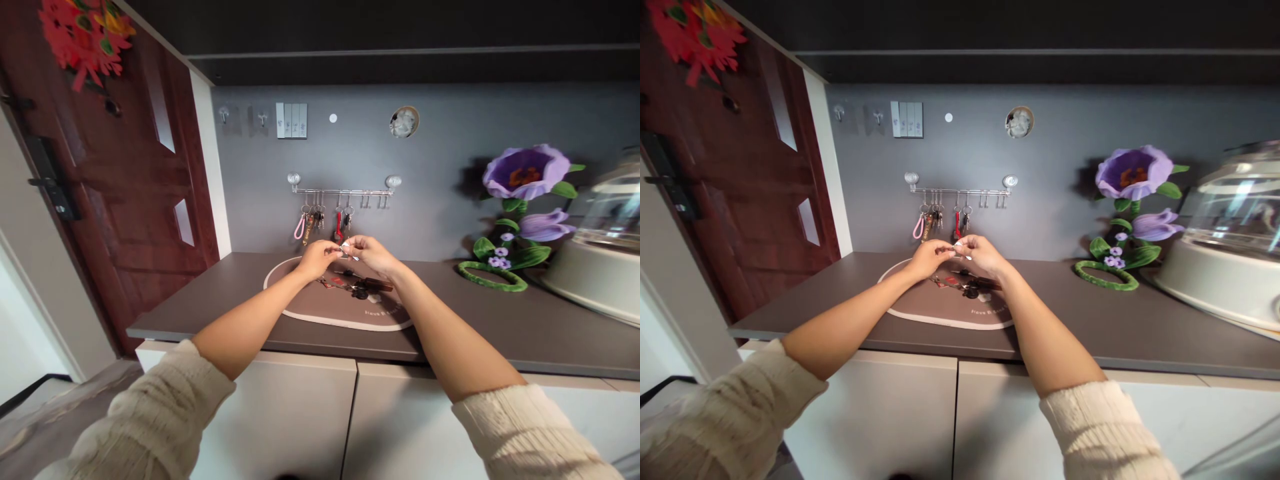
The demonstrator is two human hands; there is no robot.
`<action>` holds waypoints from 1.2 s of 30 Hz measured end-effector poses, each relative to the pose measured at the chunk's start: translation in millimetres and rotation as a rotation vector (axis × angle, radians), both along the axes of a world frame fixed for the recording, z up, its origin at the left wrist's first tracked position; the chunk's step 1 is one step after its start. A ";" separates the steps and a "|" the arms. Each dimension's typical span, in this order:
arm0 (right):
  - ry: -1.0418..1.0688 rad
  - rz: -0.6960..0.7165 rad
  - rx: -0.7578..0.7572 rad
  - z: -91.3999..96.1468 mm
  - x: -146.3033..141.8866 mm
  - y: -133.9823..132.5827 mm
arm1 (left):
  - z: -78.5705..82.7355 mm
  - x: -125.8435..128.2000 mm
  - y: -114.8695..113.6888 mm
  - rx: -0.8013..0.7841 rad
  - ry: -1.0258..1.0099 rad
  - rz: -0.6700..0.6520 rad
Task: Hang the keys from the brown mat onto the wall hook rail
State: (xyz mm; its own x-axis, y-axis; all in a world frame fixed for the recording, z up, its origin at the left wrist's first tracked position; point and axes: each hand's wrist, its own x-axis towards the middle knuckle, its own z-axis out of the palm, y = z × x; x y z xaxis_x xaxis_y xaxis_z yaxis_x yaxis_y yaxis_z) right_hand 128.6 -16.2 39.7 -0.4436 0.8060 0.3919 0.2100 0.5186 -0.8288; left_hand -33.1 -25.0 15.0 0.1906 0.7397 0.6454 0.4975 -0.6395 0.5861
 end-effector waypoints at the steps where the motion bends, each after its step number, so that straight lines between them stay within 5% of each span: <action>1: 0.033 0.006 -0.016 -0.6 -0.4 0.4 | 0.3 -0.8 1.0 0.024 -0.008 0.009; 12: 0.199 0.047 -0.227 -0.8 -4.9 -11.1 | 4.2 -2.3 6.8 -0.016 -0.203 0.043; 24: 0.085 -0.104 0.077 -3.9 -9.3 -5.7 | 7.2 -0.5 -1.6 -0.001 -0.211 0.058; 36: 0.101 -0.105 0.138 -11.0 -9.0 3.5 | 6.8 2.7 -5.8 0.048 -0.214 0.028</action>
State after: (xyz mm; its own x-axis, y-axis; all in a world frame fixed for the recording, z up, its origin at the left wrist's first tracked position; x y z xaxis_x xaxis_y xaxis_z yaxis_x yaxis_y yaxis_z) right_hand 119.6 -12.7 28.7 -0.3129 0.7815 0.5397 0.1888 0.6081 -0.7711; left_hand -30.5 -30.7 21.8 0.0258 0.7103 0.7034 0.3831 -0.6569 0.6493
